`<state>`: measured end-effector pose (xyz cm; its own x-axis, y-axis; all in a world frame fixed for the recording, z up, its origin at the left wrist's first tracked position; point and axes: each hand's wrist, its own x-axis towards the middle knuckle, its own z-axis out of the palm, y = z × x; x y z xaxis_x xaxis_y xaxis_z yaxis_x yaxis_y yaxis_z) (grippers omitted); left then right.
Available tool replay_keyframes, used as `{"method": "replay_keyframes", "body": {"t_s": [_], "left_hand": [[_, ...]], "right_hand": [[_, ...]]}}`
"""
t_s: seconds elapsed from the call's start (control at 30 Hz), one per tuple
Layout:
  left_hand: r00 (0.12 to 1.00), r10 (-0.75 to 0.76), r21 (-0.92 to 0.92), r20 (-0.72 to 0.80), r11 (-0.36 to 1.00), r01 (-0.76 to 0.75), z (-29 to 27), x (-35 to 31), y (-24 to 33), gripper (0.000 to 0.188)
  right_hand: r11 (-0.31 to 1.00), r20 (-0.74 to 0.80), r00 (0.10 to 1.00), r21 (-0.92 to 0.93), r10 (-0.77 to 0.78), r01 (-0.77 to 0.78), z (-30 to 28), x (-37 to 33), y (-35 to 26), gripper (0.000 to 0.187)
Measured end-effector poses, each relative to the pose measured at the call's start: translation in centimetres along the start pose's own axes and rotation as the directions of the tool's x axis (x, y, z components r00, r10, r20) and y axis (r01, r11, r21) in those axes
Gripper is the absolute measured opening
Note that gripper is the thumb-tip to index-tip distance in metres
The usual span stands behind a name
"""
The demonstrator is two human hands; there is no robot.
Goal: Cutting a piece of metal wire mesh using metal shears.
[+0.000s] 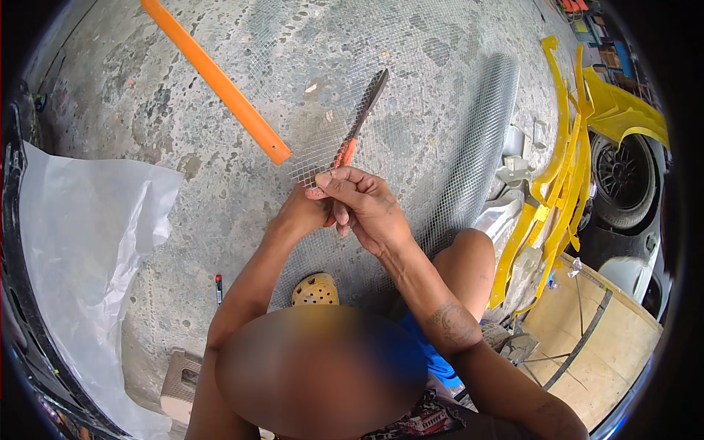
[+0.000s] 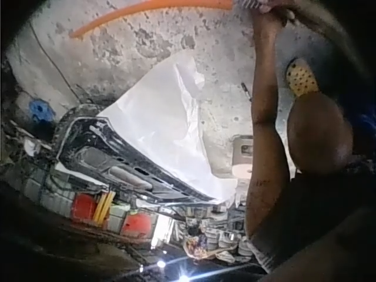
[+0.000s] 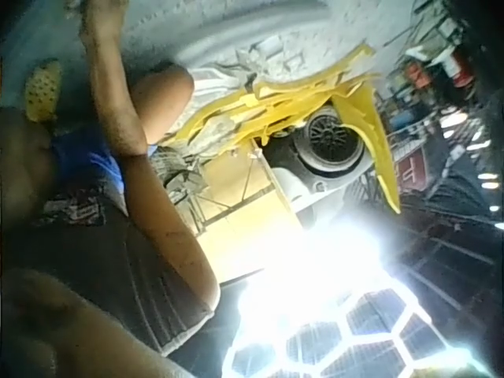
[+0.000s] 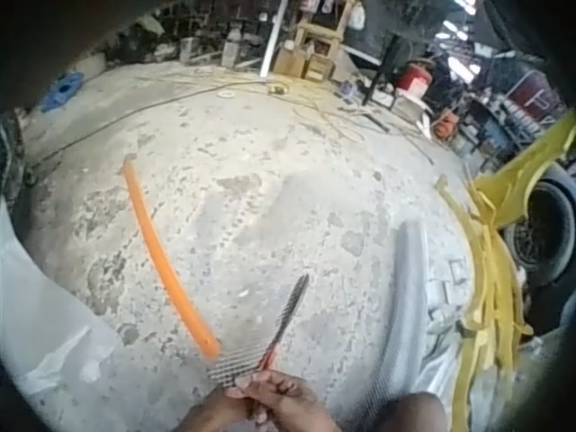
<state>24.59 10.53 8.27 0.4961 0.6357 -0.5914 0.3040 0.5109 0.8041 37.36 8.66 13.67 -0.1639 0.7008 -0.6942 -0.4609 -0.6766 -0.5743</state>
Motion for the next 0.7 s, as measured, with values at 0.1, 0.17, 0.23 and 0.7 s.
{"method": "replay_keyframes", "body": {"t_s": [0.1, 0.17, 0.23, 0.7], "left_hand": [[0.999, -0.045, 0.072, 0.000, 0.996, 0.045, 0.5, 0.4, -1.0, 0.015], [0.999, 0.004, -0.168, -0.040, 0.986, -0.010, 1.0, 0.4, -1.3, 0.017], [0.998, -0.008, -0.073, -0.054, 0.997, 0.004, 0.9, 0.7, -1.9, 0.016], [1.000, 0.020, -0.009, 0.010, 1.000, -0.020, 0.3, 1.8, -1.3, 0.011]], "right_hand": [[1.000, 0.000, 1.000, 0.003, 0.004, -0.004, -0.1, 0.0, -0.1, 0.017], [1.000, 0.004, 1.000, 0.008, 0.003, -0.003, -0.1, 0.1, 0.1, 0.017], [1.000, 0.003, 1.000, -0.001, 0.003, -0.003, -0.1, 0.2, 0.3, 0.017], [1.000, -0.015, 1.000, -0.008, -0.011, 0.011, 0.5, 0.0, 0.0, 0.014]]}}
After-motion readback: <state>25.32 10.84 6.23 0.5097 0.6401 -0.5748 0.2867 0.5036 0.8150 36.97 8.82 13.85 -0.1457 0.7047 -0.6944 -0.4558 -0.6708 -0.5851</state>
